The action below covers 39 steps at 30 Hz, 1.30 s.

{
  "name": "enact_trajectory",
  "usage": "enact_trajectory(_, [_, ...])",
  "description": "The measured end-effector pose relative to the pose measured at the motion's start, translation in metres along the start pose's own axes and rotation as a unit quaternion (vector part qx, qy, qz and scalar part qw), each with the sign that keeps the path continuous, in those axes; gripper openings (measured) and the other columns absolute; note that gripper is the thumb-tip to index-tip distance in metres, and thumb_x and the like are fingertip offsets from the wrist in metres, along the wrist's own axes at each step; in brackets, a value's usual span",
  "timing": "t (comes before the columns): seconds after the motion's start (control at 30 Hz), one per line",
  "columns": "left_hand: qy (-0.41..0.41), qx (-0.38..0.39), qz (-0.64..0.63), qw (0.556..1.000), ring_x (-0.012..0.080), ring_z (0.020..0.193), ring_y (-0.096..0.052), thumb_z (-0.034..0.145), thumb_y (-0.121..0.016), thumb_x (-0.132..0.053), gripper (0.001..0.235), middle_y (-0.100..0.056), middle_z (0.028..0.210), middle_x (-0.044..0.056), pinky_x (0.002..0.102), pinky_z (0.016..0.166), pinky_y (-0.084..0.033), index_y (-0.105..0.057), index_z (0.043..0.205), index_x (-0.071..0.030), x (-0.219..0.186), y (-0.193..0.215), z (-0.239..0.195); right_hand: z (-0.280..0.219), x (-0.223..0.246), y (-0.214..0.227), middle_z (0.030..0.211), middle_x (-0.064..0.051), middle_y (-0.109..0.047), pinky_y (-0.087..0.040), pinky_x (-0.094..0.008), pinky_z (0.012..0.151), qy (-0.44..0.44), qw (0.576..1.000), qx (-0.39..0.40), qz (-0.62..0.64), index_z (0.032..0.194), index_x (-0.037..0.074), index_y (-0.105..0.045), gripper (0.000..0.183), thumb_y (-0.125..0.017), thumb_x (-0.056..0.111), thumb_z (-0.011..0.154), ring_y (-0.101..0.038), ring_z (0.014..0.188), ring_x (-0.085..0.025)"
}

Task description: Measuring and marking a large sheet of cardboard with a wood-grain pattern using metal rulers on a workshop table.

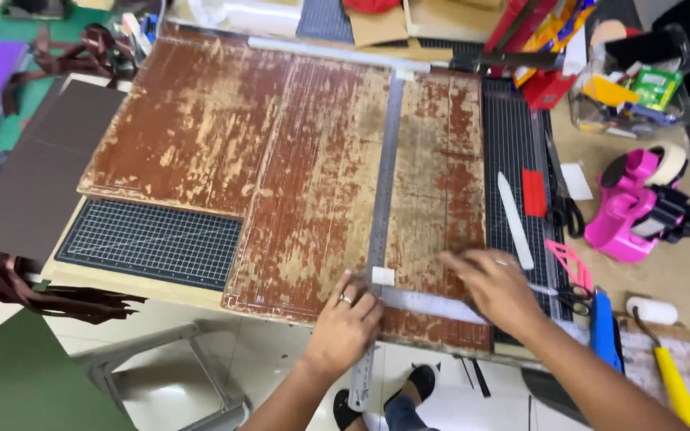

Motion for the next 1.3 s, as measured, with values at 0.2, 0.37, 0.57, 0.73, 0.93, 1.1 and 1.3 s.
enact_trajectory(0.2, [-0.003,-0.06,-0.015,0.998,0.0384,0.109,-0.06,0.096,-0.065,-0.01,0.017,-0.067,0.102,0.014,0.063,0.118,-0.035,-0.073,0.104,0.003,-0.005,0.009,0.007,-0.057,-0.016,0.019,0.11,-0.007,-0.072,-0.052,-0.049,0.091,-0.247,0.968,0.053,0.01,0.154,0.029,-0.047,0.072,-0.054,0.061,0.089,-0.068,0.104,-0.031])
enact_trajectory(0.37, [0.08,-0.05,-0.042,0.995,0.0364,0.111,-0.06,0.097,-0.067,-0.022,0.023,-0.071,0.105,0.009,0.064,0.117,-0.032,-0.075,0.105,-0.003,-0.008,0.01,0.013,-0.066,-0.011,0.023,0.092,-0.004,-0.08,-0.059,-0.039,0.074,-0.419,0.889,0.153,0.102,0.155,0.044,-0.042,0.078,-0.061,0.064,0.082,-0.079,0.083,-0.027])
enact_trajectory(0.57, [0.165,-0.078,-0.076,0.98,0.03,0.103,-0.062,0.098,-0.064,-0.029,0.027,-0.067,0.082,0.004,0.059,0.12,-0.026,-0.072,0.083,-0.008,0.002,0.007,0.04,-0.038,-0.06,0.052,0.073,-0.006,-0.081,-0.054,-0.027,0.057,-0.47,0.834,0.062,0.282,0.136,0.029,-0.07,0.057,-0.077,0.038,0.08,-0.071,0.062,-0.016])
enact_trajectory(0.73, [0.287,-0.101,-0.017,0.953,0.0278,0.104,-0.061,0.103,-0.058,-0.034,0.031,-0.069,0.112,0.01,0.038,0.084,-0.053,-0.068,0.092,-0.007,0.032,-0.016,0.092,0.023,-0.129,0.049,0.082,-0.001,-0.071,-0.047,-0.032,0.058,-0.436,0.874,0.051,0.205,0.141,0.025,-0.061,0.067,-0.055,0.062,0.086,-0.067,0.073,-0.018])
enact_trajectory(0.93, [0.4,-0.068,-0.03,0.913,0.0351,0.102,-0.066,0.091,-0.072,-0.034,0.024,-0.064,0.111,0.007,0.048,0.089,-0.051,-0.074,0.109,-0.017,0.086,-0.073,0.149,0.082,-0.162,0.024,0.081,-0.014,-0.074,-0.05,-0.041,0.062,-0.388,0.874,-0.022,0.293,0.141,0.015,-0.065,0.056,-0.078,0.037,0.092,-0.07,0.068,-0.032])
enact_trajectory(1.1, [0.418,-0.119,-0.042,0.9,0.0378,0.098,-0.068,0.087,-0.075,-0.027,0.021,-0.066,0.105,0.01,0.048,0.085,-0.054,-0.075,0.104,-0.015,0.129,-0.115,0.164,0.096,-0.169,0.024,0.08,-0.014,-0.074,-0.05,-0.039,0.064,-0.381,0.877,0.005,0.292,0.142,0.013,-0.063,0.055,-0.076,0.033,0.092,-0.071,0.07,-0.031])
enact_trajectory(1.3, [0.432,-0.172,-0.051,0.884,0.0381,0.088,-0.071,0.084,-0.08,-0.038,0.023,-0.068,0.097,0.007,0.046,0.077,-0.056,-0.076,0.098,-0.021,0.136,-0.115,0.177,0.103,-0.168,0.03,0.076,-0.016,-0.073,-0.049,-0.035,0.058,-0.359,0.89,0.005,0.281,0.142,0.009,-0.063,0.054,-0.075,0.027,0.093,-0.069,0.064,-0.03])
Point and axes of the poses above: each hand's wrist, its own z-axis towards the middle knuckle, its own y-axis out of the back of the hand, x = y × z, the point moved 1 cm from there along z, towards the middle knuckle
